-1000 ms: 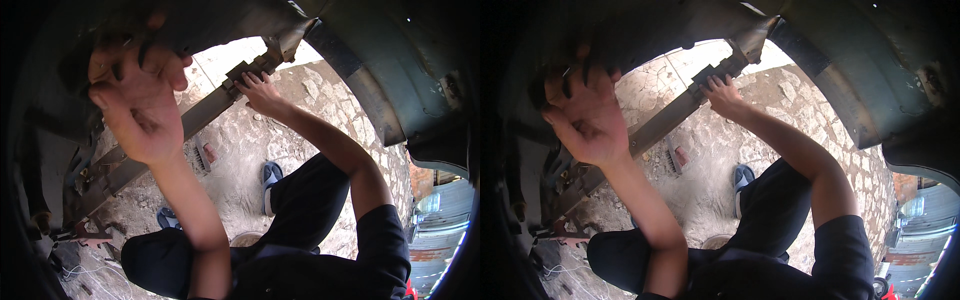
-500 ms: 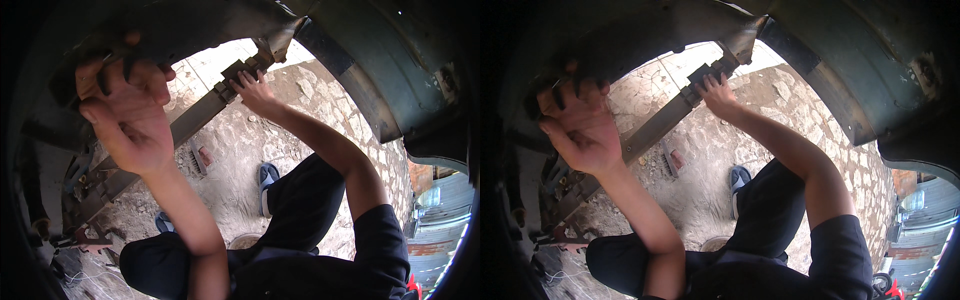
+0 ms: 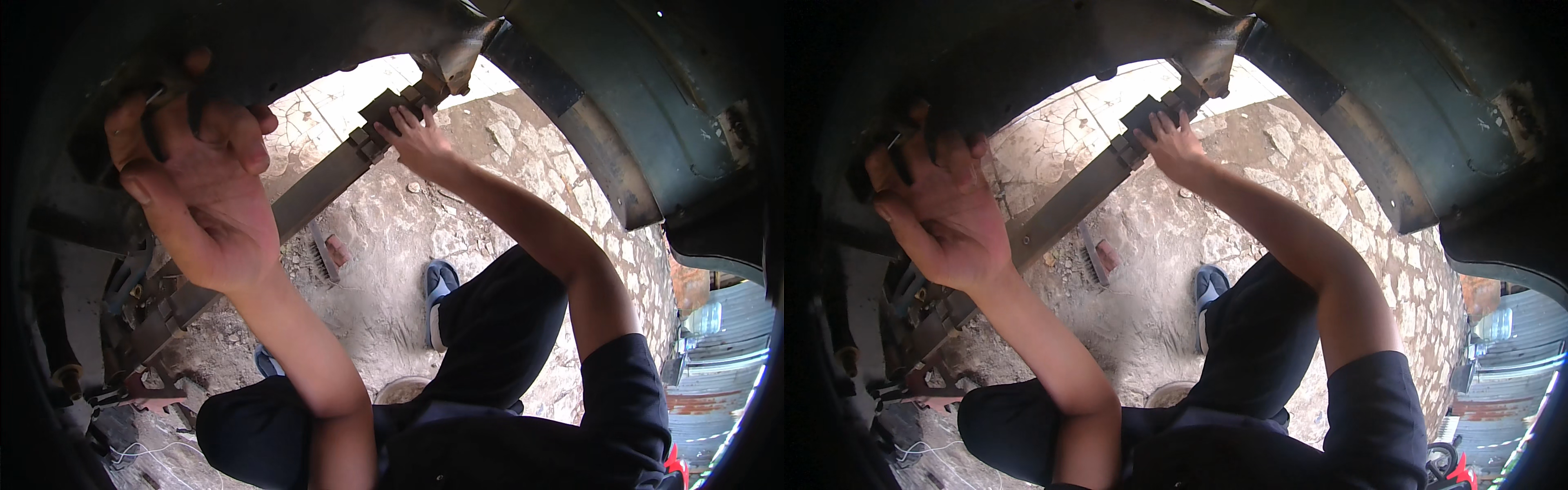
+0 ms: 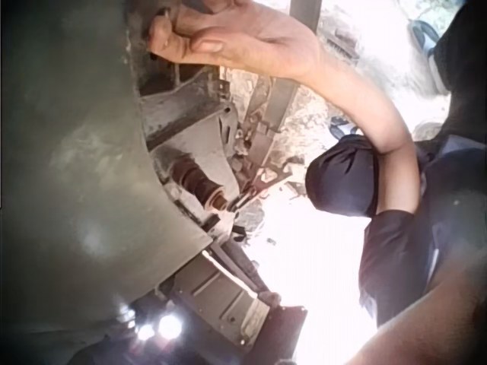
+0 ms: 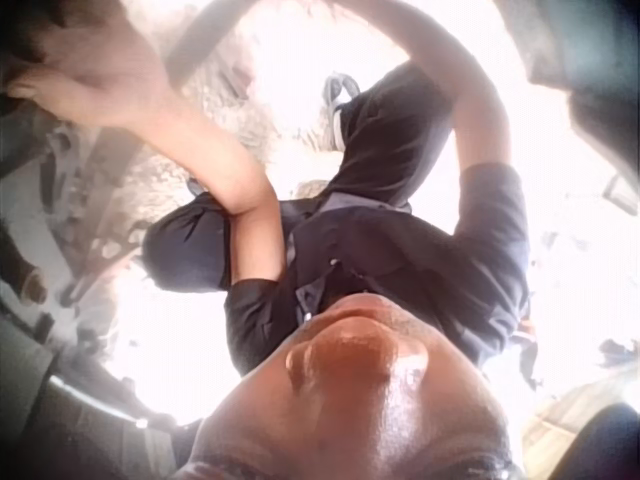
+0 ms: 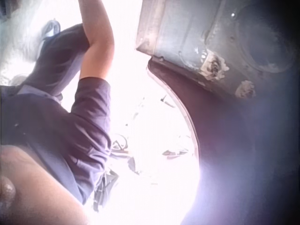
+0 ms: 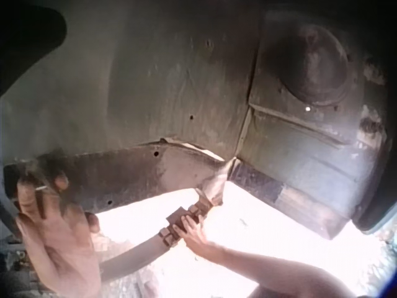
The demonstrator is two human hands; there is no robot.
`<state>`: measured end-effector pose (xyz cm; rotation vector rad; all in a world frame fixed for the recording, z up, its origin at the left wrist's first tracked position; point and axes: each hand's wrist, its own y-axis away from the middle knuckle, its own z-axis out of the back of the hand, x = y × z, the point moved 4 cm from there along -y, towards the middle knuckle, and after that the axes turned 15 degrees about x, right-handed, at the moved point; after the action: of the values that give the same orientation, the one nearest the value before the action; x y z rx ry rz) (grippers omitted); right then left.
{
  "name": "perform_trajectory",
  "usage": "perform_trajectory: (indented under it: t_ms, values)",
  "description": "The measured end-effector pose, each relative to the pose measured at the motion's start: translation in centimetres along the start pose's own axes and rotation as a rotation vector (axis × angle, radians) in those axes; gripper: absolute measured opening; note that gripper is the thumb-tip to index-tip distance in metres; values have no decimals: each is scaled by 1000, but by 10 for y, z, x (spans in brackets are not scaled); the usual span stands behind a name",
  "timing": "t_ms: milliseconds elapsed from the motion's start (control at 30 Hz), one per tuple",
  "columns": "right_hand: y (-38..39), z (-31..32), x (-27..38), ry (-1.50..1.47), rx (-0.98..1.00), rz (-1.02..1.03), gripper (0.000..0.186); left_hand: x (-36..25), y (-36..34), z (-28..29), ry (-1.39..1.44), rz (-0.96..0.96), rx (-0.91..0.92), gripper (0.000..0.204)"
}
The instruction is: The person crouches under a vehicle and uses a small metal tool to scrape or adjust a metal bracket on the undercarriage. They repeatedly rub the tool against the bracket and surrounding area, occasionally repositioning their hands to reach different spots.
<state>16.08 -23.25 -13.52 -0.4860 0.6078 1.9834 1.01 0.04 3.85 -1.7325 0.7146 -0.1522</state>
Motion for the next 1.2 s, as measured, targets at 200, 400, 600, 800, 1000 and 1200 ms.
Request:
perform_trajectory:
  t_ms: [200,400,600,800,1000,1200]
  values:
    - [0,6,2,-124,42,106,78,-4,0,2,8,-6,-3,50]
    - [-1,8,6,-249,62,141,79,-5,2,8,-4,41,189,41]
    - [1,2,-11,-174,-224,192,53,-2,1,6,-2,26,203,41]
    - [1,11,-17,-522,-241,148,38,-2,0,0,-63,23,43,45]
    - [6,17,-9,-675,-235,276,35,-1,2,7,3,4,209,40]
    - [12,20,2,-418,-167,269,55,-1,2,7,-11,16,183,39]
